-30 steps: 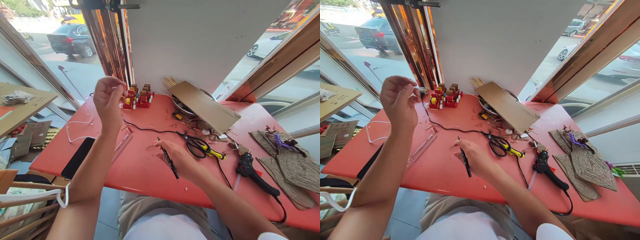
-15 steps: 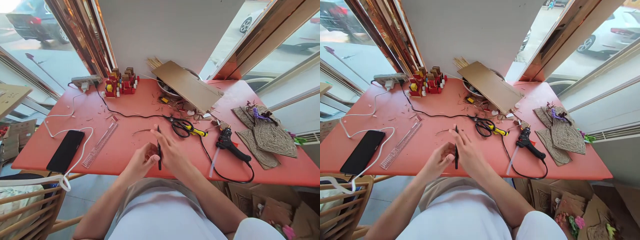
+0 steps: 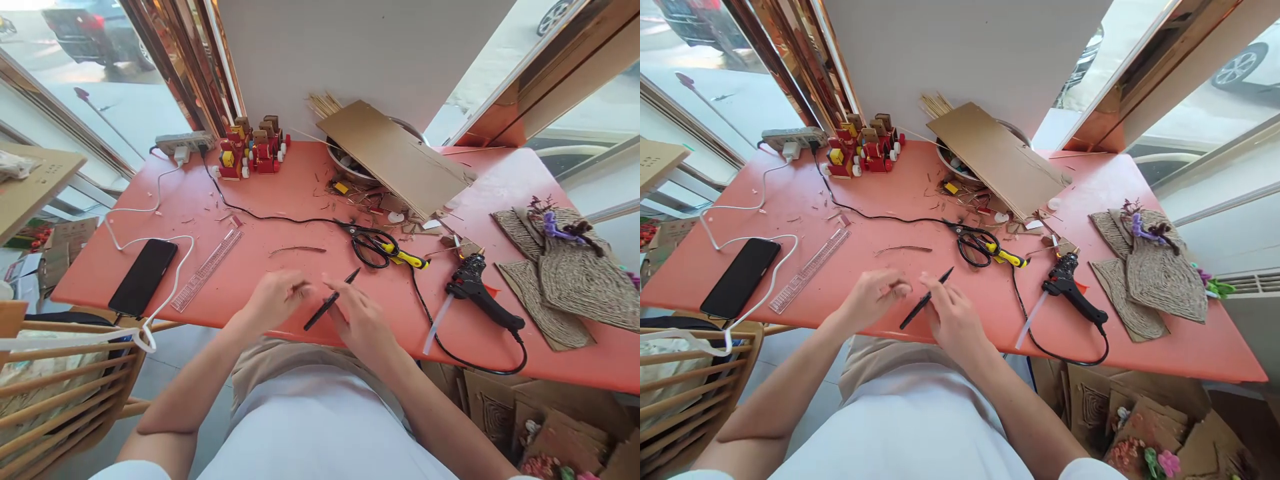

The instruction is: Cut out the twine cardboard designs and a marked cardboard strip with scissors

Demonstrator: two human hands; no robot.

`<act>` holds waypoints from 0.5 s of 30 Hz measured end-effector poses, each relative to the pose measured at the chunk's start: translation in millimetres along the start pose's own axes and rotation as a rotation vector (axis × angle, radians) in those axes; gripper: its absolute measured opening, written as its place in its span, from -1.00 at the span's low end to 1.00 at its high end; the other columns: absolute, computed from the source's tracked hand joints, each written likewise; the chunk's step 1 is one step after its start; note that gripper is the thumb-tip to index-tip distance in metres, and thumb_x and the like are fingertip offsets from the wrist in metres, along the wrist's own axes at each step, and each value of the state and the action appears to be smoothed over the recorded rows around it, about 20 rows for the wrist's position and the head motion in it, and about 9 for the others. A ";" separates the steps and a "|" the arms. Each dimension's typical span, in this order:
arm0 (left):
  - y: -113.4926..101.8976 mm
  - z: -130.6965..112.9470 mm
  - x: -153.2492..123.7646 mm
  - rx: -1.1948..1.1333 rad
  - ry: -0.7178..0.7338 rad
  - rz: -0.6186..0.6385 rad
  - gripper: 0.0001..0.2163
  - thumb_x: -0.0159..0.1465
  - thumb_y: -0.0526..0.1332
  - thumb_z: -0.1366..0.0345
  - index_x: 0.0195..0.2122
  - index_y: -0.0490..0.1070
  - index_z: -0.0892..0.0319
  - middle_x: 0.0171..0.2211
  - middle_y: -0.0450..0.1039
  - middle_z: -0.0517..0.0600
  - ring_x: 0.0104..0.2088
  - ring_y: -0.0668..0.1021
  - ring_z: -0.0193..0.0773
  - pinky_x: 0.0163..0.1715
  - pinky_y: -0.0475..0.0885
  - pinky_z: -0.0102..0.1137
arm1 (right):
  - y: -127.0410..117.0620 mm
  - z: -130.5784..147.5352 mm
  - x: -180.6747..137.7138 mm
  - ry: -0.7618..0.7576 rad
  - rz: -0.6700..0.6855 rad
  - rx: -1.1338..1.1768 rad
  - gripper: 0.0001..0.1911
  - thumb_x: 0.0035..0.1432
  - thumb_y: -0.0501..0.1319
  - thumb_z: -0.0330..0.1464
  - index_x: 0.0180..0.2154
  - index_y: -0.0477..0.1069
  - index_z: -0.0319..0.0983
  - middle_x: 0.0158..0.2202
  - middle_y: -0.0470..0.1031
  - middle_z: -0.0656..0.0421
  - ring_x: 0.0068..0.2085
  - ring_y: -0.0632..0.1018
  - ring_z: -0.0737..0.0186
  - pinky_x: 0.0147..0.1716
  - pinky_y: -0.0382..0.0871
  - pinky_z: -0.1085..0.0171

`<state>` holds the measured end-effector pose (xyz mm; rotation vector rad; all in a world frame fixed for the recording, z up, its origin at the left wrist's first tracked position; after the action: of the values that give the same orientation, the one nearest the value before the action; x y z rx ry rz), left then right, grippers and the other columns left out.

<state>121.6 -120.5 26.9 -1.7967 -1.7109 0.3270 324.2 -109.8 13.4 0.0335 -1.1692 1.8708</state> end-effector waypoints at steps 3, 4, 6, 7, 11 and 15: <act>-4.4 21.3 26.0 0.409 -0.028 -0.008 -0.91 0.41 0.31 0.28 -0.11 0.60 0.09 -0.14 0.68 0.09 -0.10 0.67 -0.08 -0.07 0.56 -0.28 | -7.7 -7.5 -1.0 0.001 -0.078 -0.034 -0.49 0.43 0.10 -0.53 0.31 0.35 -0.05 0.09 0.72 0.09 -0.06 0.76 0.06 -0.16 0.73 0.14; -4.1 26.7 33.3 0.529 -0.049 0.024 -0.85 0.39 0.32 0.33 -0.03 0.58 0.11 -0.03 0.66 0.15 0.00 0.66 -0.03 0.00 0.56 -0.24 | -9.0 -8.4 -1.8 -0.003 -0.089 -0.038 -0.50 0.43 0.10 -0.53 0.29 0.35 -0.05 0.08 0.73 0.10 -0.06 0.77 0.07 -0.16 0.73 0.14; -1.8 33.4 44.6 0.710 -0.066 0.109 -0.83 0.39 0.28 0.41 -0.02 0.57 0.15 0.00 0.64 0.19 0.04 0.65 0.01 0.02 0.55 -0.20 | -9.5 -8.0 -4.1 -0.014 -0.096 -0.040 -0.50 0.41 0.10 -0.55 0.27 0.36 -0.04 0.07 0.74 0.11 -0.04 0.78 0.08 -0.14 0.75 0.14; -0.4 34.9 48.8 0.763 -0.057 0.153 -0.84 0.41 0.24 0.44 -0.06 0.57 0.15 -0.05 0.64 0.18 0.00 0.65 0.01 -0.02 0.55 -0.21 | -9.0 -7.1 -5.6 -0.018 -0.098 -0.041 -0.49 0.41 0.10 -0.56 0.26 0.36 -0.04 0.06 0.74 0.11 -0.05 0.78 0.09 -0.15 0.75 0.15; 1.3 30.9 69.7 0.798 0.019 0.230 -0.80 0.44 0.14 0.48 -0.18 0.55 0.12 -0.23 0.62 0.10 -0.14 0.66 -0.05 -0.10 0.51 -0.24 | -5.8 -5.4 -12.0 0.008 -0.122 -0.027 -0.50 0.37 0.11 -0.59 0.23 0.37 -0.05 0.07 0.74 0.09 -0.04 0.79 0.10 -0.15 0.76 0.15; -5.7 13.9 118.5 0.765 0.020 0.133 -0.75 0.52 0.07 0.39 -0.02 0.56 0.11 -0.09 0.65 0.16 0.01 0.65 0.00 0.05 0.47 -0.14 | -4.5 -8.9 -12.5 0.046 -0.116 -0.002 -0.48 0.33 0.12 -0.62 0.20 0.38 -0.06 0.08 0.74 0.09 0.00 0.78 0.09 -0.10 0.76 0.14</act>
<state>124.0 -2.9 47.9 -1.3224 -1.2038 0.8793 338.4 -111.0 6.1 0.0553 -1.1140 1.7599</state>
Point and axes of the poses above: each hand's wrist, its own x-axis towards the middle knuckle, its own y-axis out of the palm, z = x × y, the point moved 2 cm from there along x, towards the middle knuckle
